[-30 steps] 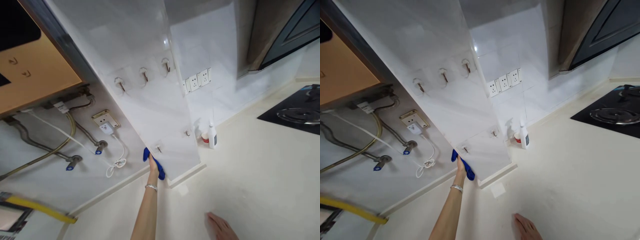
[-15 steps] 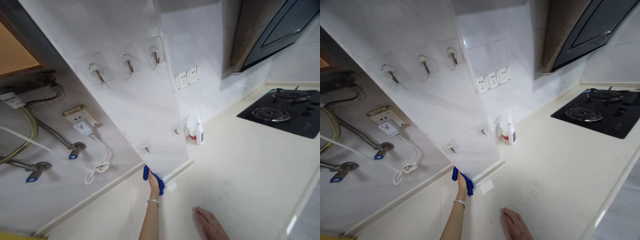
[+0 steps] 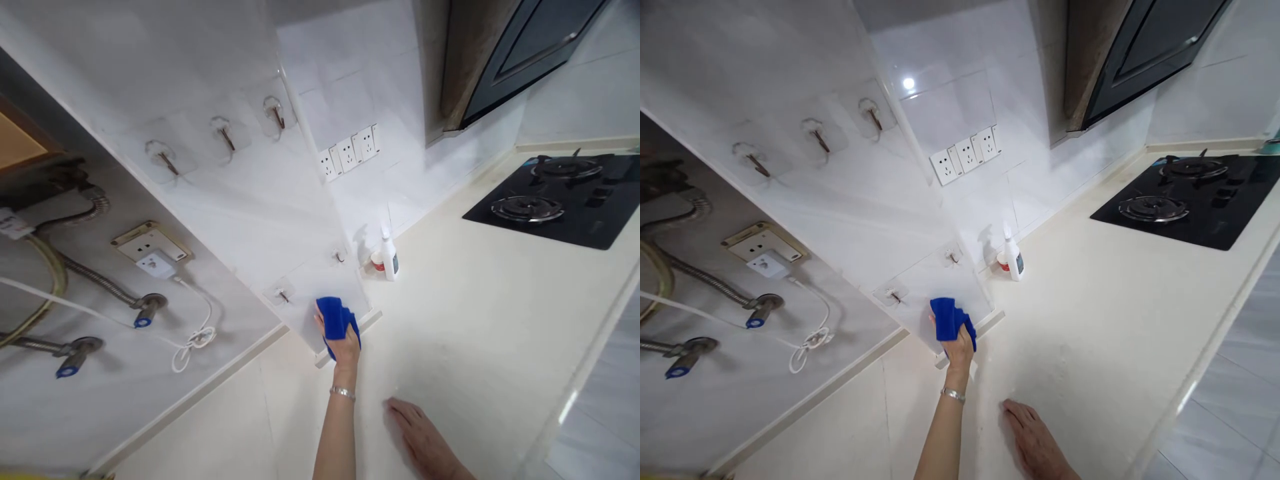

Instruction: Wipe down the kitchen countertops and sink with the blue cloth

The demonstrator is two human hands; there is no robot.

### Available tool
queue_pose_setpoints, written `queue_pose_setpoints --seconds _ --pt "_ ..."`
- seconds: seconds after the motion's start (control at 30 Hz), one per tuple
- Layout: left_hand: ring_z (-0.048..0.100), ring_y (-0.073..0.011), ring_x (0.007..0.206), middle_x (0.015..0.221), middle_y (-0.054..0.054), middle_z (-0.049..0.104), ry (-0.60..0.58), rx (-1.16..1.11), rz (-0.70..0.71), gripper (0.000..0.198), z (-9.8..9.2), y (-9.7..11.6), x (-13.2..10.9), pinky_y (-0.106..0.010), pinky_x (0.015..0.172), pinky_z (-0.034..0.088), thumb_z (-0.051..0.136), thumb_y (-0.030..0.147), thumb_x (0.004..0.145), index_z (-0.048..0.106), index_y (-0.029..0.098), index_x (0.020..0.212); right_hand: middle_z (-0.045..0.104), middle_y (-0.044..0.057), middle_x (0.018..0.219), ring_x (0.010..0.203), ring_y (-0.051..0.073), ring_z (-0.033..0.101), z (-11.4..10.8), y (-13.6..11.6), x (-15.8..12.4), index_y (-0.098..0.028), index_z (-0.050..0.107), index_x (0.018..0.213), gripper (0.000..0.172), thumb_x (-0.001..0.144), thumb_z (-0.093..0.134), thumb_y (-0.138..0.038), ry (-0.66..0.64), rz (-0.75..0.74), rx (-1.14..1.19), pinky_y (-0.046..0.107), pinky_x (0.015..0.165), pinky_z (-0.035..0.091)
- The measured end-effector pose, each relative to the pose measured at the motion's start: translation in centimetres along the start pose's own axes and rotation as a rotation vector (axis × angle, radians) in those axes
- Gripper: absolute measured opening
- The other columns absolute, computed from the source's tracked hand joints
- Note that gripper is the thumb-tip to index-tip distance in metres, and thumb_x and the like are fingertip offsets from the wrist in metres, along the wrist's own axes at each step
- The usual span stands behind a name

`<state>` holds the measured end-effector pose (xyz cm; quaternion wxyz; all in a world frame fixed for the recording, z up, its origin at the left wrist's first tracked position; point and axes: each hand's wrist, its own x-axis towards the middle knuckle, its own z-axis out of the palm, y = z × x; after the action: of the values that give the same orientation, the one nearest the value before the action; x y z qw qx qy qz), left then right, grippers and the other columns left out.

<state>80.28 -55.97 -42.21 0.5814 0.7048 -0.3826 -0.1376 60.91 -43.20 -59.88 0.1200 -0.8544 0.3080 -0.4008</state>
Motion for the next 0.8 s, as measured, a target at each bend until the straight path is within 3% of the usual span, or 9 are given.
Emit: queue_pose_setpoints --seconds 0.1,0.17,0.27,0.37,0.5,0.63,0.73,0.8 --pt "0.006 -0.0300 0.164 0.173 -0.020 0.023 0.068 0.096 0.134 0.074 1.8 1.6 2.9 -0.053 0.136 0.011 0.057 0.042 0.087 0.044 0.012 0.153 0.067 0.010 0.137 0.122 0.023 0.066 0.5 0.4 -0.2 -0.021 0.062 0.143 0.075 0.074 0.043 0.005 0.054 -0.005 0.014 0.033 0.104 0.060" --pt "0.001 -0.0287 0.164 0.175 -0.021 0.013 0.107 0.141 0.182 0.080 2.3 2.4 4.2 -0.052 0.136 0.007 0.056 0.036 0.088 0.032 0.007 0.159 0.069 0.008 0.136 0.122 0.023 0.067 0.5 0.5 0.0 -0.022 0.066 0.138 0.076 0.071 0.043 0.006 0.012 0.014 0.035 0.033 0.105 0.059" --pt "0.005 -0.0311 0.164 0.173 -0.023 0.018 0.104 0.191 0.226 0.072 1.7 3.8 5.5 -0.056 0.136 0.006 0.057 0.031 0.087 0.043 0.007 0.154 0.069 0.008 0.136 0.123 0.022 0.066 0.1 0.5 0.4 -0.021 0.069 0.134 0.076 0.068 0.043 0.007 -0.071 0.045 0.053 0.031 0.106 0.058" --pt "0.013 -0.0354 0.163 0.169 -0.025 0.030 0.111 0.216 0.267 0.059 0.5 5.9 7.1 -0.060 0.134 0.014 0.059 0.032 0.088 0.057 0.008 0.142 0.068 0.010 0.136 0.123 0.023 0.066 0.1 0.6 0.4 -0.017 0.070 0.130 0.072 0.067 0.044 0.004 -0.082 0.047 0.071 0.033 0.108 0.058" --pt "0.027 -0.0393 0.158 0.161 -0.030 0.041 0.164 0.223 0.280 0.058 -0.5 7.5 8.6 -0.063 0.131 0.023 0.060 0.036 0.090 0.058 0.007 0.140 0.067 0.011 0.138 0.125 0.024 0.065 0.4 0.8 0.0 -0.018 0.069 0.132 0.071 0.068 0.045 0.003 -0.133 0.073 0.099 0.036 0.109 0.057" --pt "0.025 -0.0322 0.160 0.163 -0.023 0.043 0.069 0.136 0.297 0.066 -0.4 5.2 5.9 -0.054 0.135 0.016 0.059 0.031 0.088 0.049 0.011 0.150 0.067 0.009 0.138 0.124 0.026 0.065 0.8 0.9 -0.3 -0.022 0.069 0.135 0.075 0.068 0.049 0.002 -0.162 0.091 0.103 0.038 0.106 0.059" --pt "0.034 -0.0269 0.157 0.158 -0.015 0.052 -0.120 -0.026 0.223 0.055 -0.8 1.4 1.2 -0.041 0.135 0.018 0.059 0.036 0.088 0.062 0.021 0.141 0.067 0.009 0.138 0.124 0.026 0.065 1.6 1.4 -0.6 -0.022 0.070 0.133 0.074 0.067 0.047 0.004 -0.127 0.058 0.077 0.038 0.106 0.059" --pt "0.046 -0.0322 0.150 0.153 -0.019 0.057 -0.169 -0.091 0.130 0.055 -1.5 -1.2 -2.3 -0.045 0.132 0.028 0.064 0.047 0.085 0.068 0.018 0.131 0.068 0.009 0.138 0.124 0.025 0.065 2.1 1.9 -0.9 -0.022 0.071 0.132 0.074 0.068 0.045 0.004 -0.116 0.028 0.057 0.038 0.106 0.058"
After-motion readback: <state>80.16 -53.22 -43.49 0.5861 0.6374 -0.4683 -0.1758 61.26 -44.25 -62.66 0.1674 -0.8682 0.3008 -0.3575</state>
